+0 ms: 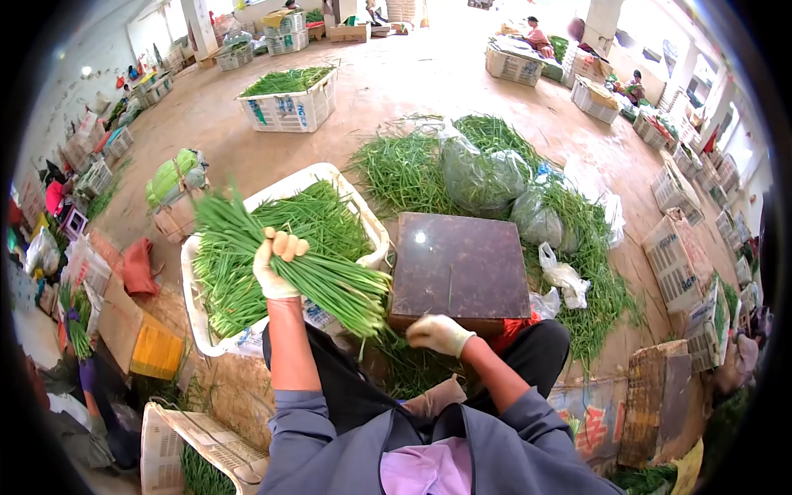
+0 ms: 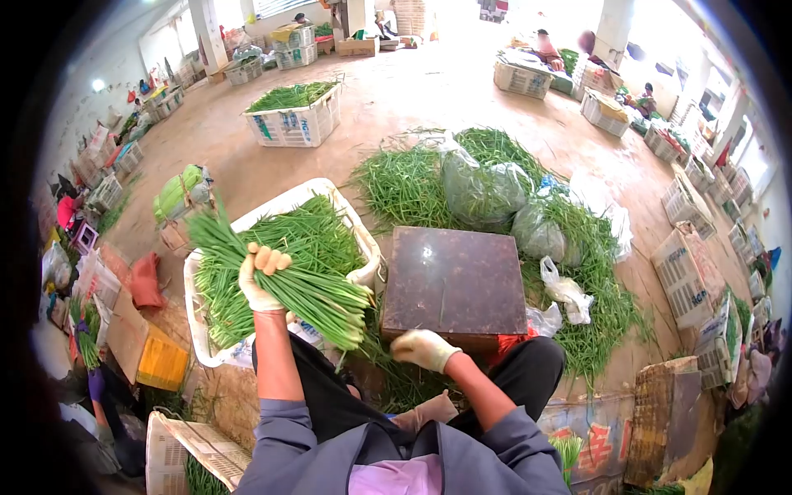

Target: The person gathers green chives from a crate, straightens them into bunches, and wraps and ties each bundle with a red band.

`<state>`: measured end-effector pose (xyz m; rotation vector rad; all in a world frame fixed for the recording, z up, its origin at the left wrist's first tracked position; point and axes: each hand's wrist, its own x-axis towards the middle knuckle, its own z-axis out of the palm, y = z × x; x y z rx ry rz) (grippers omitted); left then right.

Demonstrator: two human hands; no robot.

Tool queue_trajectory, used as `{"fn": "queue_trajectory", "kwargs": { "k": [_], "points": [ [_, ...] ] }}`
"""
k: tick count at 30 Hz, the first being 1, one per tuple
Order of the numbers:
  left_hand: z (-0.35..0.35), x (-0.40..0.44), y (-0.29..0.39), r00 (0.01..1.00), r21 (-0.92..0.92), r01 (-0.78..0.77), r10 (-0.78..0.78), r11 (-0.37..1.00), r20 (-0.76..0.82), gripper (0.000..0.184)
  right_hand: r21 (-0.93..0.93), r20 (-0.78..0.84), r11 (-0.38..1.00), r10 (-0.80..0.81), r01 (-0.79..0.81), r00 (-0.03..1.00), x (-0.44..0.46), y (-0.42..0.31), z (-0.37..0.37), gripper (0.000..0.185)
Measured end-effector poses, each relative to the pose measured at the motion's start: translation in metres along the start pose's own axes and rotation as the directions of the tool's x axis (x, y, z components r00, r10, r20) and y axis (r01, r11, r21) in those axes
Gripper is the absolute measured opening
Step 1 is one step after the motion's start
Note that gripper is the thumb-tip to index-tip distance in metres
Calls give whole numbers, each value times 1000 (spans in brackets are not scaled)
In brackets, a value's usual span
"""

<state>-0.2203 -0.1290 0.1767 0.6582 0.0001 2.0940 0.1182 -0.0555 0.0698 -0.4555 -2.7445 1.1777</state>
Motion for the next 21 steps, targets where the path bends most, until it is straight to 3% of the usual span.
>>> {"fn": "queue_trajectory", "kwargs": {
  "k": [1, 2, 3, 4, 5, 6, 8, 9, 12, 14, 17, 18, 20, 21],
  "points": [
    [0, 1, 5, 1000, -4, -23, 23, 1000, 5, 13, -141, 264, 982, 161, -127, 951, -12, 3, -2, 32],
    [-2, 2, 10, 1000, -7, -25, 25, 1000, 16, 12, -305, 481, 930, 335, -203, 810, -19, 7, -3, 37],
    [-4, 1, 13, 999, -4, -31, 31, 1000, 31, 12, -408, 339, 849, 482, -336, 808, -28, 9, -2, 44],
    [-1, 2, 14, 998, 0, -41, 41, 999, 46, 13, -216, 60, 937, 294, -276, 954, -29, 19, 5, 39],
    [1, 1, 14, 997, -5, -44, 45, 999, 55, 13, 3, -94, 964, 264, -265, 960, -23, 0, -2, 35],
    [0, 2, 13, 996, -8, -33, 34, 999, 88, 14, 216, -258, 954, 262, -209, 930, -9, -32, -15, 31],
    [2, 1, 9, 997, -3, -35, 35, 999, 71, 14, 159, -529, 987, 79, 7, 845, 10, -70, -19, 22],
    [2, 2, 6, 997, -3, -30, 30, 1000, 76, 14, 114, -571, 992, 15, 62, 821, 20, -82, -23, 22],
    [2, 3, 0, 998, -12, -21, 22, 1000, 56, 14, 99, -585, 995, 60, -3, 809, 38, -114, -29, 27],
    [2, 3, -3, 997, -18, 6, -4, 1000, 83, 14, -114, -506, 980, -197, 161, 840, 51, -84, -17, 19],
    [3, 1, 0, 997, 13, -5, 4, 1000, 78, 14, -69, -551, 989, -145, 128, 822, 40, -42, 0, 16],
    [4, 0, 1, 997, 35, -17, 15, 999, 75, 14, -171, -453, 985, -92, 15, 887, 33, -23, 2, 16],
    [3, -2, 4, 998, 39, 2, -5, 999, 64, 14, 90, -385, 993, 110, -81, 917, 20, -20, -9, 13],
    [2, 0, 4, 998, 28, -1, -1, 1000, 68, 14, 327, -401, 937, 257, -125, 879, 18, -25, -14, 10]
  ]
}}
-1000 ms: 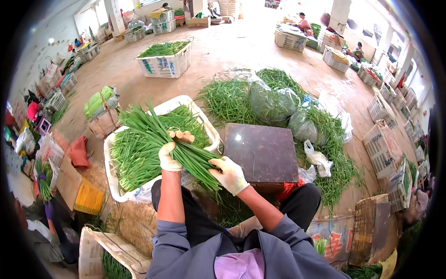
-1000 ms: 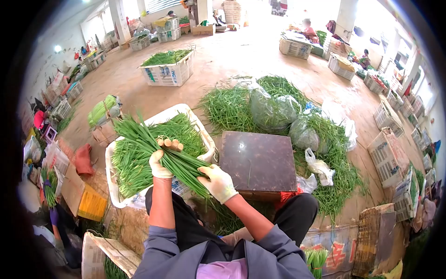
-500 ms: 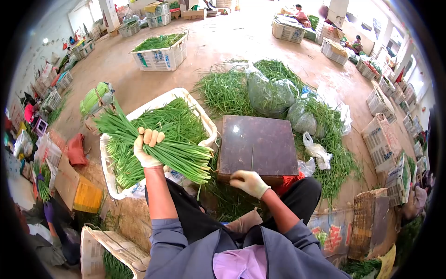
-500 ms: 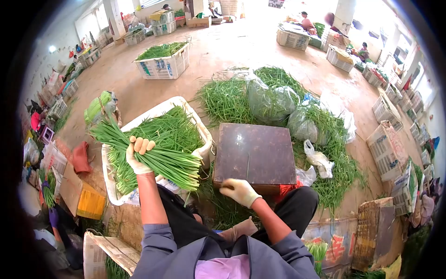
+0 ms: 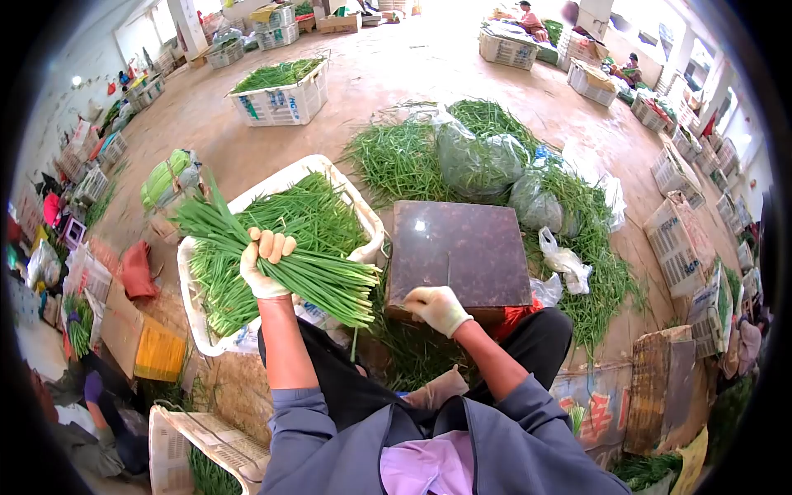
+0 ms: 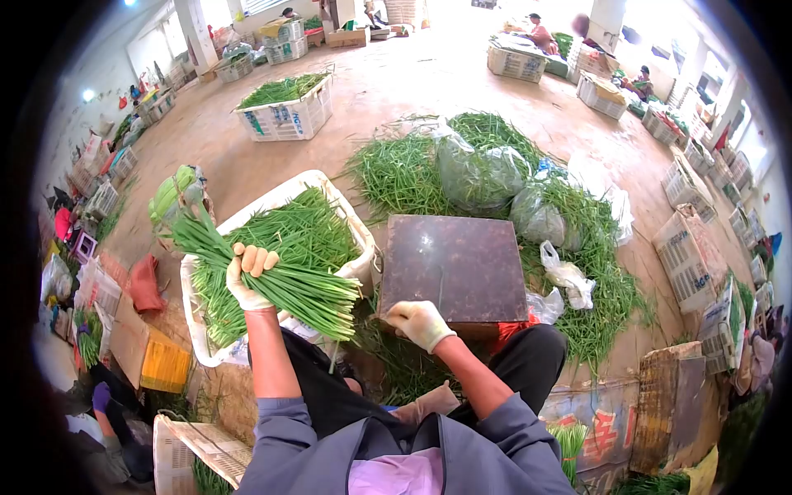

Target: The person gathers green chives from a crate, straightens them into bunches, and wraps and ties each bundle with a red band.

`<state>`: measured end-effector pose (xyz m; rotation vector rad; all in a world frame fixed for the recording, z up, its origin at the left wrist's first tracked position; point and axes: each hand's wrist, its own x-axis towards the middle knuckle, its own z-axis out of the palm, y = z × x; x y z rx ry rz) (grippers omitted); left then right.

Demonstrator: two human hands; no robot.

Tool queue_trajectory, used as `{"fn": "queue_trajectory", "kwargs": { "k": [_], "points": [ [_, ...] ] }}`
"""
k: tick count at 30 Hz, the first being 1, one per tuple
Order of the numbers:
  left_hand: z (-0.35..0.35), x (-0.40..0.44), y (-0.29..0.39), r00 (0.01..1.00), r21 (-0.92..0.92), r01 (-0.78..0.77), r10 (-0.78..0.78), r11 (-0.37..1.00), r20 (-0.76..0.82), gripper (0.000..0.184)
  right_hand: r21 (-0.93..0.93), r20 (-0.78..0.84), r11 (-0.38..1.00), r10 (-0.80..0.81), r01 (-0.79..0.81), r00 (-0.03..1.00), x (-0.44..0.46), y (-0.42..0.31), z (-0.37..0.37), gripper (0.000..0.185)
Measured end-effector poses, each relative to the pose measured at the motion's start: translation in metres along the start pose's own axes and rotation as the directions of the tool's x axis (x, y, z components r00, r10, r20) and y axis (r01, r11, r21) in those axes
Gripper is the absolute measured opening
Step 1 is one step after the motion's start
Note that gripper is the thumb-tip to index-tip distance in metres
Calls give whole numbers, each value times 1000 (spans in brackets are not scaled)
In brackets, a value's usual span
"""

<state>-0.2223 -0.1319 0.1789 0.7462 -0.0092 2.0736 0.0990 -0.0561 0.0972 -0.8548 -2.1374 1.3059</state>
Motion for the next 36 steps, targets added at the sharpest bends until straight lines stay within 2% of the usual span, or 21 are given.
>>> {"fn": "queue_trajectory", "kwargs": {
  "k": [1, 3, 5, 7, 8, 9, 11, 13, 14, 15, 17, 19, 20, 21, 23, 25, 27, 28, 33, 35, 36],
  "points": [
    [0, -1, 0, 1000, -9, -3, 3, 1000, -3, 14, 75, -59, 995, 67, -62, 996, 5, -8, -5, 11],
    [1, -1, -2, 1000, -18, 24, -24, 1000, 14, 15, -36, -180, 993, -118, 113, 976, 20, -22, -9, 24],
    [2, -2, -7, 998, -143, 64, -62, 988, 21, 17, 206, -44, 974, -90, 97, 995, 29, -41, -3, 49],
    [3, -2, -8, 998, -131, 69, -69, 989, 8, 18, 240, 68, 947, -237, 215, 969, 37, -30, 9, 44],
    [5, -2, -7, 996, -144, 87, -82, 986, 39, 18, 189, 295, 977, 37, -96, 955, 34, -32, -1, 38],
    [6, -2, -6, 993, -158, 103, -93, 982, 69, 17, 187, 293, 978, 35, -94, 955, 30, -20, -4, 38],
    [10, -4, -4, 994, -200, 75, -56, 977, 96, 18, -82, 320, 991, 131, -110, 938, 20, 17, -8, 36],
    [8, -5, -2, 988, -199, 117, -95, 973, 119, 20, -349, 552, 931, 112, 107, 826, 13, 28, -24, 41],
    [6, -5, -4, 988, -201, 125, -103, 972, 114, 20, -401, 361, 880, -103, 255, 927, 12, 26, -22, 49],
    [5, -5, -8, 983, -219, 162, -139, 962, 119, 23, -210, 82, 949, -223, 236, 971, 16, 24, -17, 49],
    [3, -6, -17, 975, -237, 210, -184, 949, 127, 27, 190, -43, 964, -180, 185, 983, 33, -30, -23, 51],
    [5, -5, -27, 965, -266, 263, -245, 928, 98, 29, 430, 132, 899, -150, 80, 980, 46, -46, -7, 51],
    [6, -5, -32, 962, -293, 275, -260, 916, 89, 31, 261, 144, 938, -271, 228, 952, 55, -46, 2, 53],
    [5, -5, -35, 962, -299, 272, -260, 915, 80, 30, 420, 225, 891, -288, 174, 931, 59, -46, 11, 49],
    [3, -3, -33, 962, -300, 272, -263, 914, 70, 31, 273, 385, 958, -188, 84, 904, 63, -36, 15, 45],
    [2, -1, -28, 976, -316, 207, -217, 926, 5, 28, 327, 341, 944, -156, 39, 927, 56, -6, 24, 38],
    [1, 0, -20, 981, -291, 146, -176, 946, -82, 25, 595, 389, 738, 83, -319, 917, 34, -15, 20, 30],
    [2, 3, -18, 984, -261, 118, -148, 958, -100, 22, 682, 436, 617, 88, -393, 895, 29, -2, 23, 23],
    [-5, 7, 0, 988, -191, 71, -95, 979, -123, 17, 578, 414, 698, 197, -424, 889, 1, 20, 10, 22],
    [0, 6, 0, 989, -236, 59, -90, 970, -119, 18, 630, 231, 715, 200, -303, 952, -3, 17, 10, 26],
    [-1, 5, -1, 987, -256, 54, -90, 965, -131, 18, 650, 202, 705, 200, -284, 959, -1, 15, 11, 38]
  ]
}}
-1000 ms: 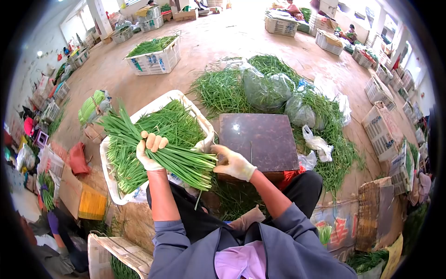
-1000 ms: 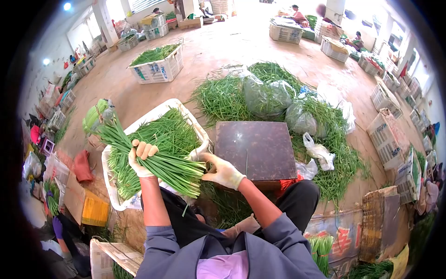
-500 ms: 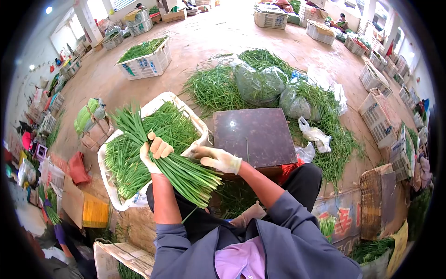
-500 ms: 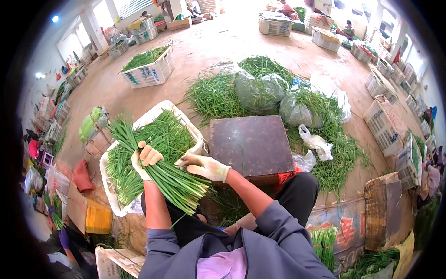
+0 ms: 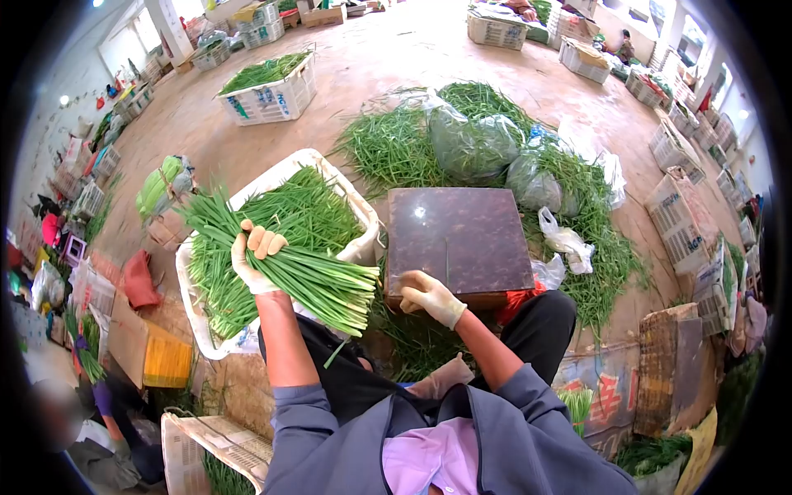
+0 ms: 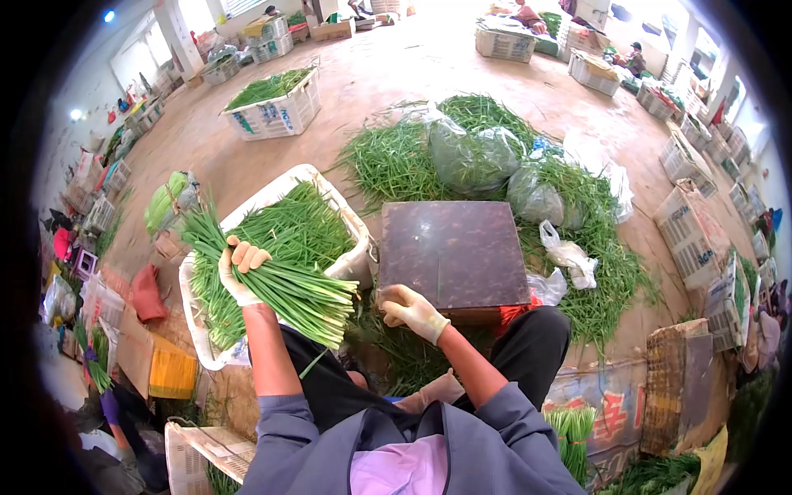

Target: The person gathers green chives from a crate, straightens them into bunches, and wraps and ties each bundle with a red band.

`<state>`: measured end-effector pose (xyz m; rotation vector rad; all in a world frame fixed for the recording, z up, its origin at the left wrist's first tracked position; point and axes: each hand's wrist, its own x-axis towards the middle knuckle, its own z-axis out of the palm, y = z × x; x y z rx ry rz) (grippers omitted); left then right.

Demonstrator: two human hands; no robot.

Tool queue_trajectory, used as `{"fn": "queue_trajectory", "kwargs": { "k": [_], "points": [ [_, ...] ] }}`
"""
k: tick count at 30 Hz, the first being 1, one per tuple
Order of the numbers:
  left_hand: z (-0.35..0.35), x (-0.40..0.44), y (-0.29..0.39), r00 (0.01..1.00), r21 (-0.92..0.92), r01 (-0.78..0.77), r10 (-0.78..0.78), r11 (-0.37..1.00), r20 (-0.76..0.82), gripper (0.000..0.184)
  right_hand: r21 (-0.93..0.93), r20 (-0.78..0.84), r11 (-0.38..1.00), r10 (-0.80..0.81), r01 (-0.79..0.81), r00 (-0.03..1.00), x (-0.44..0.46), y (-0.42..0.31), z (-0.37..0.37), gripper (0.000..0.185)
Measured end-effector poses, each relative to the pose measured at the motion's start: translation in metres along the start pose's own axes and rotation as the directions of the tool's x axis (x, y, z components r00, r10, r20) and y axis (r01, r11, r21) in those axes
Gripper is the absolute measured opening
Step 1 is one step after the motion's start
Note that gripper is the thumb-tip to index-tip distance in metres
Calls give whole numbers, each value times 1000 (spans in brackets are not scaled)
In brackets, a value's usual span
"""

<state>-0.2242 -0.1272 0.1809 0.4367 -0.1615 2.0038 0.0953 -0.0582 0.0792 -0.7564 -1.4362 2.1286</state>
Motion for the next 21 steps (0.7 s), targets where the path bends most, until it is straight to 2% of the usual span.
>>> {"fn": "queue_trajectory", "kwargs": {
  "k": [1, 3, 5, 7, 8, 9, 11, 12, 13, 14, 15, 16, 17, 19, 20, 21],
  "points": [
    [1, 0, -2, 1000, -8, -7, 7, 1000, -8, 19, 0, -5, 1000, -8, 8, 1000, 4, -6, 5, 38],
    [2, -2, -5, 1000, -22, 23, -23, 999, 17, 19, 57, -11, 990, -129, 129, 992, 16, -17, 16, 51],
    [4, -4, -10, 999, -60, 36, -34, 998, 23, 21, 16, -12, 979, -205, 206, 979, 27, -22, 25, 44],
    [5, -7, -14, 999, -94, 25, -22, 995, 27, 22, 76, 51, 995, 65, -68, 997, 32, -29, 25, 47],
    [4, -6, -13, 998, -91, 46, -42, 995, 52, 23, 241, 116, 968, 34, -61, 993, 30, -29, 28, 49],
    [4, -5, -11, 998, -89, 47, -43, 995, 55, 23, 242, 117, 969, 31, -59, 993, 26, -29, 29, 49],
    [2, -7, -9, 998, -53, 43, -41, 998, 44, 23, 197, 47, 977, -90, 79, 995, 15, -28, 28, 52],
    [-1, -6, -6, 997, -46, 61, -58, 997, 59, 23, 273, 36, 956, -126, 112, 991, 9, -26, 28, 42],
    [-2, -6, -6, 997, -50, 62, -59, 997, 58, 23, 271, 32, 956, -124, 111, 992, 2, -30, 33, 42],
    [-2, -5, -7, 997, -26, 58, -57, 998, 56, 22, -7, -33, 983, -182, 182, 983, -5, -34, 41, 33],
    [-2, -5, -6, 997, 1, 56, -56, 998, 52, 22, -283, -79, 934, -251, 219, 965, -11, -35, 46, 25],
    [-2, -4, -6, 997, 7, 61, -61, 998, 54, 21, -133, -180, 974, -207, 185, 962, -12, -33, 48, 13],
    [-1, -4, -6, 996, 9, 64, -64, 998, 56, 21, -136, -196, 974, -207, 182, 958, -15, -31, 41, 12],
    [0, -7, -5, 999, 31, 29, -30, 999, 28, 22, -262, -231, 949, -238, 175, 943, -12, -11, 14, 12],
    [-1, -7, -3, 998, 32, 42, -43, 999, 42, 22, -405, -216, 913, -150, 51, 965, -11, -5, -3, 15],
    [-1, -9, -5, 998, 27, 41, -42, 999, 40, 22, -701, -118, 706, 25, -102, 993, -8, 6, -27, 29]
  ]
}}
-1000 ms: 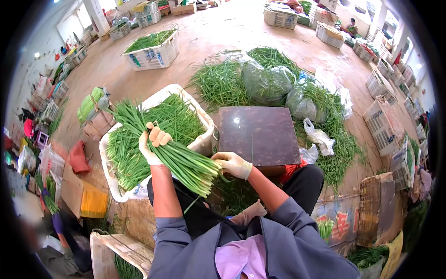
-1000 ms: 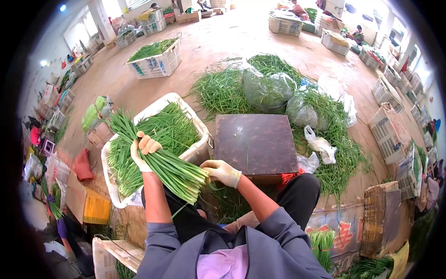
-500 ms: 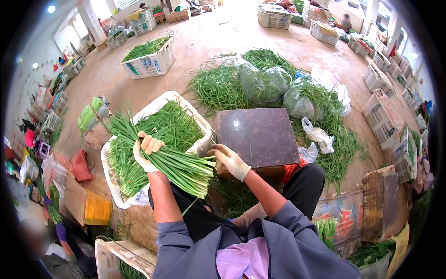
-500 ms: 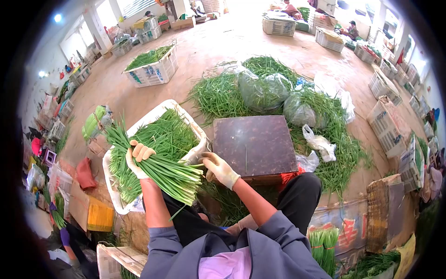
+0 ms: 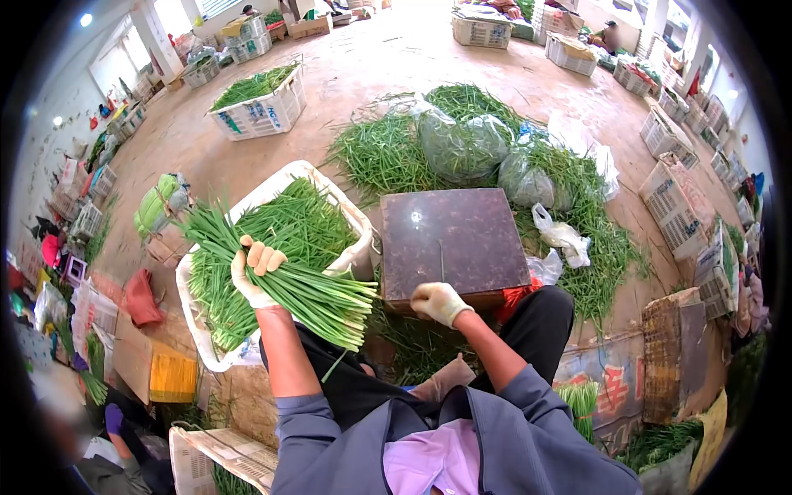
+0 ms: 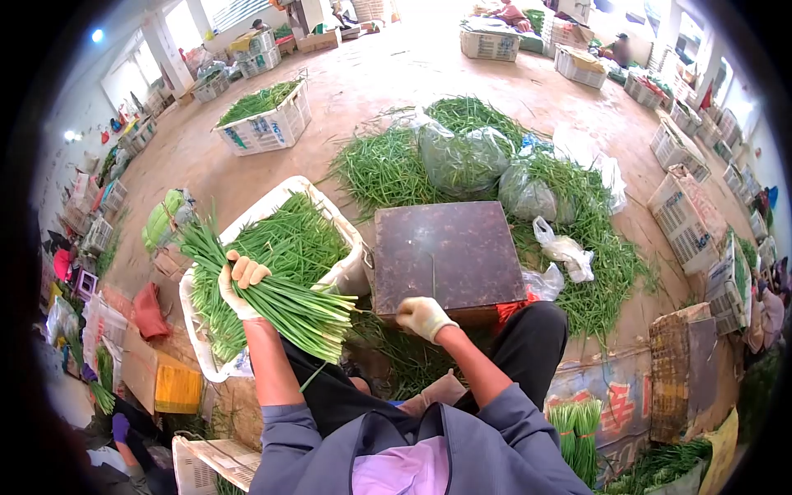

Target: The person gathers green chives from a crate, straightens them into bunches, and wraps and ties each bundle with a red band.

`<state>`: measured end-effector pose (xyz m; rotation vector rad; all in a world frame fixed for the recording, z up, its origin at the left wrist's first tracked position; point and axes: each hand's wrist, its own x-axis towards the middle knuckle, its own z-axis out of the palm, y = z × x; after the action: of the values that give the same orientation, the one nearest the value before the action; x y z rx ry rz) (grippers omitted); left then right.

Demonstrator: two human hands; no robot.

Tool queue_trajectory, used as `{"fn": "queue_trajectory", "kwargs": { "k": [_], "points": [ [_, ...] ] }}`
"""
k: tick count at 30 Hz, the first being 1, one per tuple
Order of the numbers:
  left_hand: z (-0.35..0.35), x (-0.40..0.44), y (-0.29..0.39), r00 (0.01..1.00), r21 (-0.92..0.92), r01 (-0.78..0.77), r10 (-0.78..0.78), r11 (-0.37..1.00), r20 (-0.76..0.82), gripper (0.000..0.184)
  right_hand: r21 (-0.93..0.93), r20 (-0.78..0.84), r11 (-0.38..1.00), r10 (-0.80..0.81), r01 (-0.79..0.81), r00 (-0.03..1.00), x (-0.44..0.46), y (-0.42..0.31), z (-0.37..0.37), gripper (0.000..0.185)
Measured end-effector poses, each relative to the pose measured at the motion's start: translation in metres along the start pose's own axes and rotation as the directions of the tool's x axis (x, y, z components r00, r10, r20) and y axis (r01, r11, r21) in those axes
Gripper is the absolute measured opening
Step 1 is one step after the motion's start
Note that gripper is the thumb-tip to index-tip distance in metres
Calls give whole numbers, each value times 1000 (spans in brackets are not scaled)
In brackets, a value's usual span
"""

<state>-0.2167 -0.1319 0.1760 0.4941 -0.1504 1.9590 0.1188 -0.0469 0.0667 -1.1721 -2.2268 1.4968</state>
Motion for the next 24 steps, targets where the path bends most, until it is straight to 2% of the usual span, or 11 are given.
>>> {"fn": "queue_trajectory", "kwargs": {
  "k": [2, 3, 4, 5, 6, 7, 10, 15, 19, 22, 24],
  "points": [
    [2, 1, -1, 1000, -15, 3, -3, 1000, 2, 23, -544, -93, 817, -285, 191, 954, 0, 30, 8, 45],
    [1, 1, -1, 1000, -11, 14, -14, 1000, 4, 23, -525, -206, 795, -465, 304, 861, 12, 42, 16, 51],
    [1, -1, -3, 1000, -10, 17, -17, 1000, -7, 23, -518, -204, 801, -457, 300, 866, 7, 26, 18, 51],
    [2, -1, -6, 1000, -3, 21, -21, 1000, 6, 23, 43, -181, 966, -244, 255, 953, 1, -14, 10, 47],
    [3, 2, -7, 999, 4, 25, -25, 1000, 27, 24, 579, -38, 811, -79, 87, 996, -4, -46, 1, 43],
    [2, 2, -6, 999, 21, 28, -28, 999, 25, 23, 664, 20, 745, -107, 67, 994, -6, -60, -4, 39],
    [0, 3, -7, 999, -2, 22, -22, 1000, -24, 23, 622, 19, 768, -208, 152, 978, -9, -79, 6, 33],
    [-2, 4, -1, 999, 66, 51, -52, 997, 8, 22, 634, -175, 751, -96, 187, 980, -10, -52, -2, 8],
    [0, 0, -4, 999, 60, 13, -11, 998, -44, 21, 515, -78, 856, -7, 47, 997, 4, -12, -7, 19],
    [-1, 3, -5, 1000, 82, 18, -17, 997, -21, 22, 581, -129, 806, -43, 111, 991, -3, -43, -3, 32],
    [0, 4, -7, 998, 50, 52, -53, 997, 17, 22, 722, -12, 680, -168, 125, 986, -6, -63, 3, 41]
  ]
}}
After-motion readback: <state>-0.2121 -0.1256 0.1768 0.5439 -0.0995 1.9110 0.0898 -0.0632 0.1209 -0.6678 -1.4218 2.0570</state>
